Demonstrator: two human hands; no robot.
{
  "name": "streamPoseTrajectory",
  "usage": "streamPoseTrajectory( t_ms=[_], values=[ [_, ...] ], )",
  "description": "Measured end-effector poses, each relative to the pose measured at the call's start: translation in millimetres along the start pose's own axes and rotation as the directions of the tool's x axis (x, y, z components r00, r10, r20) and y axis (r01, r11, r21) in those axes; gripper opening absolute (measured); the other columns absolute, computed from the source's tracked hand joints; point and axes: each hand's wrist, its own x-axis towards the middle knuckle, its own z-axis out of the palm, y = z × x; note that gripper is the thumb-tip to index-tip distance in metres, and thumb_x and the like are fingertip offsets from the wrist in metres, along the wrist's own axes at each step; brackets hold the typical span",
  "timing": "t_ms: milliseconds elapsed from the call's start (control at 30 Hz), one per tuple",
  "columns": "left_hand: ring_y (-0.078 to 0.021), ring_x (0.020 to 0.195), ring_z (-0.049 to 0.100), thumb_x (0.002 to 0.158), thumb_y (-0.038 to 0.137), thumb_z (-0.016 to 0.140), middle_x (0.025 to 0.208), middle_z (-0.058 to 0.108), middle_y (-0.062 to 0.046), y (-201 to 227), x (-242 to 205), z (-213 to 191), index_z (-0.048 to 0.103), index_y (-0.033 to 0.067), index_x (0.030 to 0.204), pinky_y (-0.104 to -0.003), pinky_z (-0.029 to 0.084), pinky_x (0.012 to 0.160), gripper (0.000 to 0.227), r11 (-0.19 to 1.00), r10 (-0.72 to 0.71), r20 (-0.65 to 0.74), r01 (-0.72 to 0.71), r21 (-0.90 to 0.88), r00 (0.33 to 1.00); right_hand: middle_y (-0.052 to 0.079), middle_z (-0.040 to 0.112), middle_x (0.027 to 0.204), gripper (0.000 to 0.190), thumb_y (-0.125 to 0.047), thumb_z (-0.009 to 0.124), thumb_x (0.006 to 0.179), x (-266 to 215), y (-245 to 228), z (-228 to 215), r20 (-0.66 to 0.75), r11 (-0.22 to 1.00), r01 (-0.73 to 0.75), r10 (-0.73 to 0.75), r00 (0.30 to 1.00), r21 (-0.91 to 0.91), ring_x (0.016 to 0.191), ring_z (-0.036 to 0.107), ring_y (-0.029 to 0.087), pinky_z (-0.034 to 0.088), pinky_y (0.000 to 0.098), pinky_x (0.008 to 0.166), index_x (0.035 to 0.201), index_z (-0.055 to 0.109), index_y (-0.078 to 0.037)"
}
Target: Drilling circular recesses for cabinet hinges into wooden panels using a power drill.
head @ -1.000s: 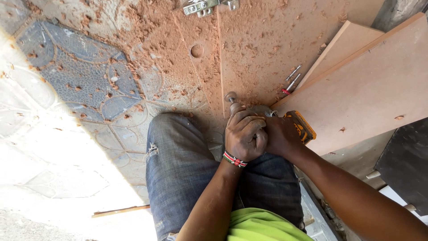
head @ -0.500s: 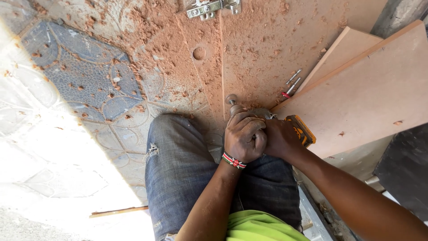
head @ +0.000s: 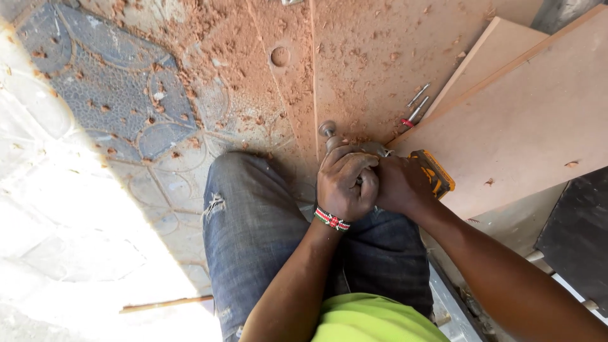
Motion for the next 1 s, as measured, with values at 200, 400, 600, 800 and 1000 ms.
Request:
streamPoseTrajectory(
  t_ms=[200, 400, 600, 800, 1000],
  values=[
    [-0.0315, 0.084, 0.071, 0.084, 0.004, 0.057, 0.082, 0.073, -0.006, -0.5, -6.4, 0.4, 0.071, 0.0123, 0.085, -0.046, 0.060, 0.089, 0.017, 1.000, 0.011, -0.012, -0.011, 0.009, 1.000, 0.014, 0.052, 0.047, 0.043, -0.042, 0.070, 0.075, -1.0, -3.5, -3.4, 0.069, 0.996, -0.084, 0.085, 0.994, -0.026, 0.058, 0.064, 0.047, 0.049, 0.0486, 0.047, 0.059, 0.051, -0.007],
    [-0.0334, 0.085, 0.072, 0.085, 0.004, 0.056, 0.080, 0.072, -0.009, -1.5, -5.8, 0.2, 0.071, 0.0115, 0.086, -0.049, 0.060, 0.088, 0.017, 1.000, 0.004, -0.018, -0.004, 0.004, 1.000, 0.015, 0.054, 0.048, 0.043, -0.043, 0.069, 0.075, 2.7, -5.8, -6.2, 0.073, 0.992, -0.110, 0.114, 0.991, -0.058, 0.060, 0.066, 0.047, 0.049, 0.0483, 0.049, 0.059, 0.052, -0.006],
    [-0.0340, 0.085, 0.071, 0.084, 0.005, 0.056, 0.079, 0.071, -0.009, -0.8, -9.9, 2.3, 0.071, 0.0130, 0.087, -0.049, 0.061, 0.086, 0.017, 1.000, -0.004, -0.025, 0.004, 0.013, 1.000, 0.017, 0.056, 0.049, 0.041, -0.044, 0.070, 0.075, -5.5, -0.7, 0.7, 0.041, 0.991, -0.087, 0.091, 0.995, -0.102, 0.064, 0.066, 0.051, 0.053, 0.0485, 0.052, 0.063, 0.057, -0.006],
    [-0.0342, 0.085, 0.072, 0.084, 0.005, 0.056, 0.078, 0.071, -0.008, 0.8, -8.0, 1.7, 0.072, 0.0133, 0.088, -0.049, 0.061, 0.084, 0.018, 1.000, -0.021, -0.022, 0.021, 0.010, 1.000, 0.019, 0.055, 0.049, 0.041, -0.042, 0.070, 0.075, -3.8, -3.8, -2.7, 0.024, 0.994, -0.080, 0.082, 0.996, -0.073, 0.062, 0.065, 0.052, 0.051, 0.0491, 0.049, 0.063, 0.056, -0.005],
    [-0.0353, 0.086, 0.072, 0.084, 0.005, 0.056, 0.078, 0.072, -0.011, -1.0, -10.3, 3.9, 0.072, 0.0113, 0.088, -0.049, 0.061, 0.085, 0.018, 1.000, -0.028, -0.036, 0.027, -0.003, 0.999, 0.011, 0.055, 0.047, 0.044, -0.051, 0.067, 0.078, -3.5, 6.8, 2.3, 0.055, 0.993, -0.055, 0.061, 0.997, -0.102, 0.059, 0.064, 0.049, 0.049, 0.0495, 0.051, 0.062, 0.053, -0.012]
  ],
)
